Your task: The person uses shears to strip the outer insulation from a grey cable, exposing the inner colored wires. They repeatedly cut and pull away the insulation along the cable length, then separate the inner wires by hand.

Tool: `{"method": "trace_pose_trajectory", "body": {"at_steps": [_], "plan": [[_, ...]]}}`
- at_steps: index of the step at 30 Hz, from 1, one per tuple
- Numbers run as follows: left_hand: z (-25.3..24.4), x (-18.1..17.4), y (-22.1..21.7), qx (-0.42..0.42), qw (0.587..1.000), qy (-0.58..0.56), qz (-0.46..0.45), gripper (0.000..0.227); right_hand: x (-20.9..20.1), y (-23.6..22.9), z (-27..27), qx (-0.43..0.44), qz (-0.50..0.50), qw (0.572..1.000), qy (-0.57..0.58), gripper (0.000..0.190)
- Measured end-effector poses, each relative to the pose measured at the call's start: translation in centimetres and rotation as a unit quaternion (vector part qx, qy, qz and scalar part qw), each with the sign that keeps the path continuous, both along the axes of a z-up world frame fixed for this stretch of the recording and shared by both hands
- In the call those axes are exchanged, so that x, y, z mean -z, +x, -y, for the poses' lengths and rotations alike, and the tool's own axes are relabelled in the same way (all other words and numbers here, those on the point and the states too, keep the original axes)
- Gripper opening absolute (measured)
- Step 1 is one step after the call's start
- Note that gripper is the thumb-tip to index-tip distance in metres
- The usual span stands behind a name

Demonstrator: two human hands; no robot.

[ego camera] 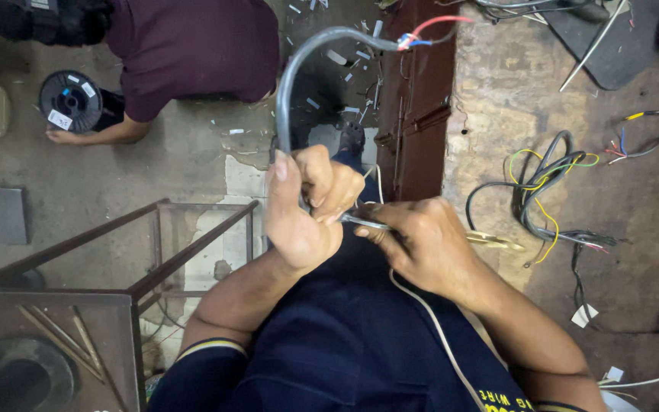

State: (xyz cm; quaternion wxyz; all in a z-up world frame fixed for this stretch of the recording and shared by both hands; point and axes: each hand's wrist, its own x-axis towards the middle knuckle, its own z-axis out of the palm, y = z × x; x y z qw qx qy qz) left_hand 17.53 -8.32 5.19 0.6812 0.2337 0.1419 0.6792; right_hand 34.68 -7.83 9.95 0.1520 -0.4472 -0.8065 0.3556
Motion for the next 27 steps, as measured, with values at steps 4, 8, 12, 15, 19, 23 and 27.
{"method": "trace_pose_trajectory", "body": {"at_steps": [4, 8, 12, 15, 19, 23, 27], "plan": [[-0.1, 0.0, 0.4, -0.011, 0.999, 0.022, -0.045, 0.058, -0.1, 0.0, 0.4, 0.013, 0.028, 0.999, -0.014, 0.019], [-0.2, 0.1, 0.8, -0.024, 0.997, 0.026, -0.069, 0.058, 0.0, -0.3, 1.0, 0.023, 0.029, 0.998, 0.046, 0.021], [-0.2, 0.3, 1.1, -0.023, 0.995, 0.037, -0.093, 0.059, 0.0, -0.5, 1.4, 0.025, 0.062, 0.993, 0.094, 0.016], [-0.4, 0.5, 1.2, -0.026, 0.995, 0.021, -0.090, 0.060, -0.2, -0.7, 1.5, 0.014, 0.113, 0.984, 0.136, 0.018], [0.1, 0.7, 1.2, -0.039, 0.995, 0.027, -0.090, 0.060, -0.3, -0.8, 1.6, -0.005, 0.156, 0.974, 0.167, 0.021], [0.8, 0.5, 0.8, -0.043, 0.995, 0.029, -0.082, 0.055, 0.2, -0.6, 1.3, -0.019, 0.152, 0.976, 0.154, 0.028], [1.0, 0.3, 0.1, -0.020, 0.996, 0.038, -0.073, 0.058, 1.5, -0.8, 1.0, -0.014, 0.130, 0.979, 0.155, 0.028]]}}
